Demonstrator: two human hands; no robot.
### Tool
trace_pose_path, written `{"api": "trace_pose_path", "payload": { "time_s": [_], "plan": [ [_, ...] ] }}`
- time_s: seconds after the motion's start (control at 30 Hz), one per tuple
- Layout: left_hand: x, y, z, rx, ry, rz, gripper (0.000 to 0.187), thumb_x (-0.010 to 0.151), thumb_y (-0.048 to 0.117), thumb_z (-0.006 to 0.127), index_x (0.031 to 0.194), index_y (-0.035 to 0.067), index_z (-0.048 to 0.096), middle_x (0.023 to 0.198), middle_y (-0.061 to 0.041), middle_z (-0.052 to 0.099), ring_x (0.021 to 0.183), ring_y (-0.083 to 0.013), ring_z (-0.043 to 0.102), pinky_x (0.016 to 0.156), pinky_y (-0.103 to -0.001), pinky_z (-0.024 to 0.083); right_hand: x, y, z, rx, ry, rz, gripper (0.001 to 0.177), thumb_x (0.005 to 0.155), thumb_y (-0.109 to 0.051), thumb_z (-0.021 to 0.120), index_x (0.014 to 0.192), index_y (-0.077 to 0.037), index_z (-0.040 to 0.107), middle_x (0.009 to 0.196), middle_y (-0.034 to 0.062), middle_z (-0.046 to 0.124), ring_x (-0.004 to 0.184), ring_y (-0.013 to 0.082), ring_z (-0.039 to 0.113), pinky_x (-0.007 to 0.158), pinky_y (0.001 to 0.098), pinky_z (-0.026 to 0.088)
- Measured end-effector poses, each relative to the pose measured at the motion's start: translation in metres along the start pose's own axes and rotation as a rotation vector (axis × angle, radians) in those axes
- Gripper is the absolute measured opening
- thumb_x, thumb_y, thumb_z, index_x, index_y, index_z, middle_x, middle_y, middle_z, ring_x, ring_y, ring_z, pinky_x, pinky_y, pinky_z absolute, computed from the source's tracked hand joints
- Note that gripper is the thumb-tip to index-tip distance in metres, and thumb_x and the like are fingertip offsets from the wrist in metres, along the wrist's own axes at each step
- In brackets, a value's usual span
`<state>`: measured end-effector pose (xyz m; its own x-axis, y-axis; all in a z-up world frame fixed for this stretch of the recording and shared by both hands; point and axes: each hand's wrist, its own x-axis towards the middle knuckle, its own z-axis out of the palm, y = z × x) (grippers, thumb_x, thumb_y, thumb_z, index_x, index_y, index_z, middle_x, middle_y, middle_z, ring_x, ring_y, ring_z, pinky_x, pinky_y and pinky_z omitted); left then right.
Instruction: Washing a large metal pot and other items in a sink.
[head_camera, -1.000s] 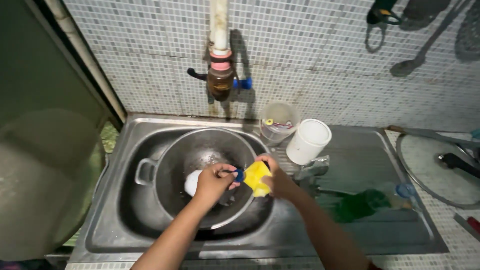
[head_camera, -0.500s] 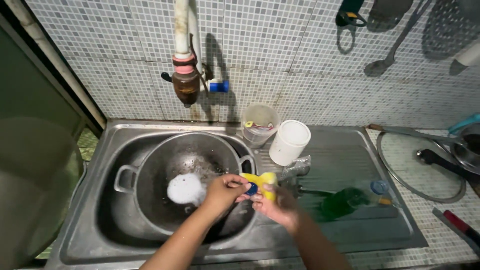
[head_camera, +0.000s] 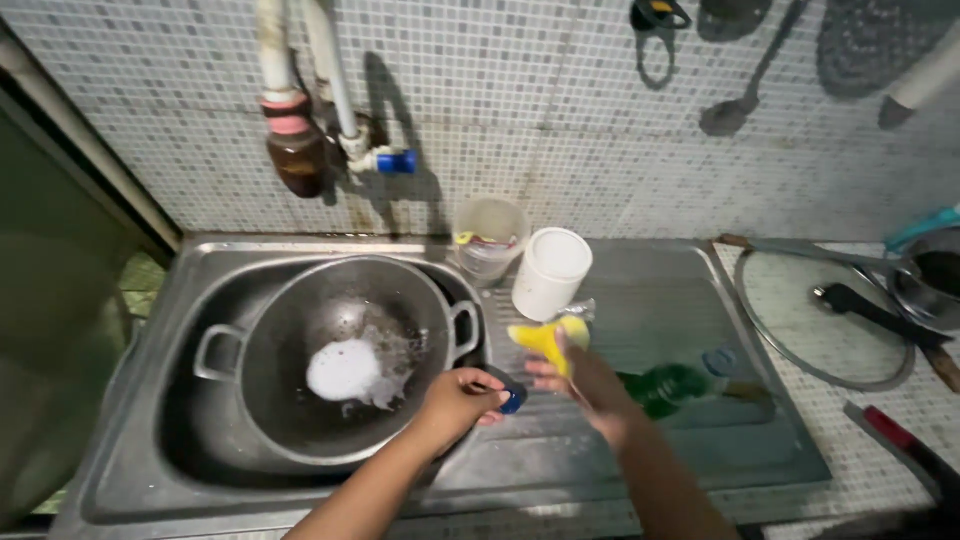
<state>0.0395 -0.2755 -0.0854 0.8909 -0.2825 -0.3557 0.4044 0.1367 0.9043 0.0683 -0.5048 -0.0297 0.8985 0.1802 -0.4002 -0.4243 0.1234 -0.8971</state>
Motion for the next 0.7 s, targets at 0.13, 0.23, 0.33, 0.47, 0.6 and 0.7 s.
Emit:
{"api": "trace_pose_path", "payload": {
  "time_s": [0.13,0.23,0.33,0.47,0.6,0.7],
  "plan": [
    [0.033,-0.048,0.031,0.041,-0.036,-0.075,0.021,0.084,0.009,0.081,0.102,0.001,0.072,0.083,-0.010,0.076,0.066,-0.0163,0.073,0.059,-0.025,0.056,0.000,-0.019,-0.009,-0.114,0.041,-0.051,0.061,0.098,-0.049,0.052,0.139,-0.004,0.054,0.131,0.0162,0.068,0.114,0.0283,0.069,0.090,0.0413,0.058],
    [0.060,-0.087,0.052,-0.061,-0.046,-0.036,0.020,0.079,0.001,0.082,0.096,-0.002,0.071,0.081,-0.011,0.074,0.064,-0.0186,0.073,0.059,-0.029,0.063,0.000,-0.029,-0.012,-0.134,0.073,-0.009,0.057,0.100,-0.042,0.053,0.138,-0.001,0.055,0.130,0.0202,0.070,0.106,0.0293,0.075,0.085,0.0389,0.061],
    [0.062,-0.086,0.070,0.067,-0.039,0.052,0.017,0.079,0.000,0.083,0.092,-0.002,0.072,0.080,-0.011,0.073,0.064,-0.0167,0.073,0.056,-0.029,0.062,-0.015,-0.046,-0.007,-0.083,0.088,0.007,0.052,0.102,-0.039,0.050,0.138,-0.002,0.052,0.126,0.0217,0.071,0.099,0.0336,0.077,0.079,0.0377,0.062],
    [0.057,-0.081,0.078,0.320,0.031,0.153,0.022,0.083,0.014,0.085,0.092,-0.002,0.074,0.077,-0.012,0.074,0.063,-0.0158,0.071,0.058,-0.030,0.056,-0.038,-0.064,0.011,-0.175,0.073,-0.081,0.043,0.099,-0.032,0.049,0.140,-0.020,0.052,0.123,0.0107,0.069,0.094,0.0260,0.075,0.075,0.0328,0.060],
    [0.028,-0.048,0.075,0.645,0.403,0.449,0.033,0.080,0.028,0.085,0.098,0.003,0.072,0.087,-0.016,0.072,0.076,-0.0268,0.070,0.068,-0.039,0.055,0.026,-0.013,-0.054,-0.189,-0.034,-0.342,0.032,0.101,-0.016,0.053,0.132,-0.009,0.055,0.114,0.0151,0.069,0.082,0.0208,0.069,0.072,0.0333,0.060],
    [0.071,-0.065,0.067,0.544,0.435,0.212,0.047,0.084,0.040,0.082,0.105,0.001,0.066,0.090,-0.018,0.074,0.084,-0.0290,0.072,0.078,-0.041,0.057,0.021,-0.040,-0.068,-0.330,-0.158,-0.607,0.026,0.099,-0.010,0.053,0.124,-0.007,0.060,0.119,0.0082,0.065,0.106,0.0133,0.068,0.080,0.0307,0.063]
  ]
}}
